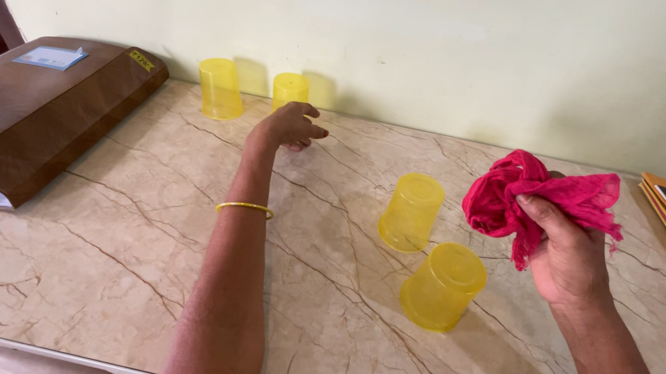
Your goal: The person wipes a notebook, plastic cups, and a small decorative plant with a red cloth and moves them to the side of a desk.
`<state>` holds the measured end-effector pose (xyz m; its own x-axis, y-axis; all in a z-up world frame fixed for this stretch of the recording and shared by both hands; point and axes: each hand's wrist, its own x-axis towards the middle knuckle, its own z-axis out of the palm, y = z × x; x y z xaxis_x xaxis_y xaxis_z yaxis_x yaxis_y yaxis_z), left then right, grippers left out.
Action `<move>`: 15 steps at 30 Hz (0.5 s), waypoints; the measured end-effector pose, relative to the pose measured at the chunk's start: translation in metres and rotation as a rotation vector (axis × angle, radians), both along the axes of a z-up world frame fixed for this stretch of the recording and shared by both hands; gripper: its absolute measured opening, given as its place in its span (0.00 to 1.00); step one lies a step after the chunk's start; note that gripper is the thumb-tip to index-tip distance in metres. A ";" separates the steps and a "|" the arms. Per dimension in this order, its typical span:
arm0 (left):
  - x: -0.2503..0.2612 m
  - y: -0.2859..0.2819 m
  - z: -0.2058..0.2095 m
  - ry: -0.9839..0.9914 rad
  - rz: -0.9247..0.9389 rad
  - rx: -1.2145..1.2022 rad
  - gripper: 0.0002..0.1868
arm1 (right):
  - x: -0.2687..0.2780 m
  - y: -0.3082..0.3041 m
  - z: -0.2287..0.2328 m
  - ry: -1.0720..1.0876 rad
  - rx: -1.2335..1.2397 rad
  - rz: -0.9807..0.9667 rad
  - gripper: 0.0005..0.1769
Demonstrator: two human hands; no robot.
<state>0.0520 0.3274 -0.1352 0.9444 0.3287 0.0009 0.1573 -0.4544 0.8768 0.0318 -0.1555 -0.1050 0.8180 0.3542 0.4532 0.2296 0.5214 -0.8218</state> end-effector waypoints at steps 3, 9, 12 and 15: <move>0.001 0.014 -0.010 -0.040 0.167 0.160 0.46 | -0.001 0.000 0.001 -0.019 0.000 0.015 0.11; -0.009 0.027 -0.015 -0.099 0.230 0.321 0.42 | 0.000 0.000 0.002 -0.026 0.039 0.012 0.11; -0.006 -0.005 0.011 -0.117 0.127 0.298 0.38 | 0.012 -0.003 0.003 -0.010 0.090 -0.013 0.11; -0.010 -0.079 0.059 -0.074 -0.128 0.220 0.43 | 0.030 -0.007 0.002 0.022 0.149 -0.018 0.10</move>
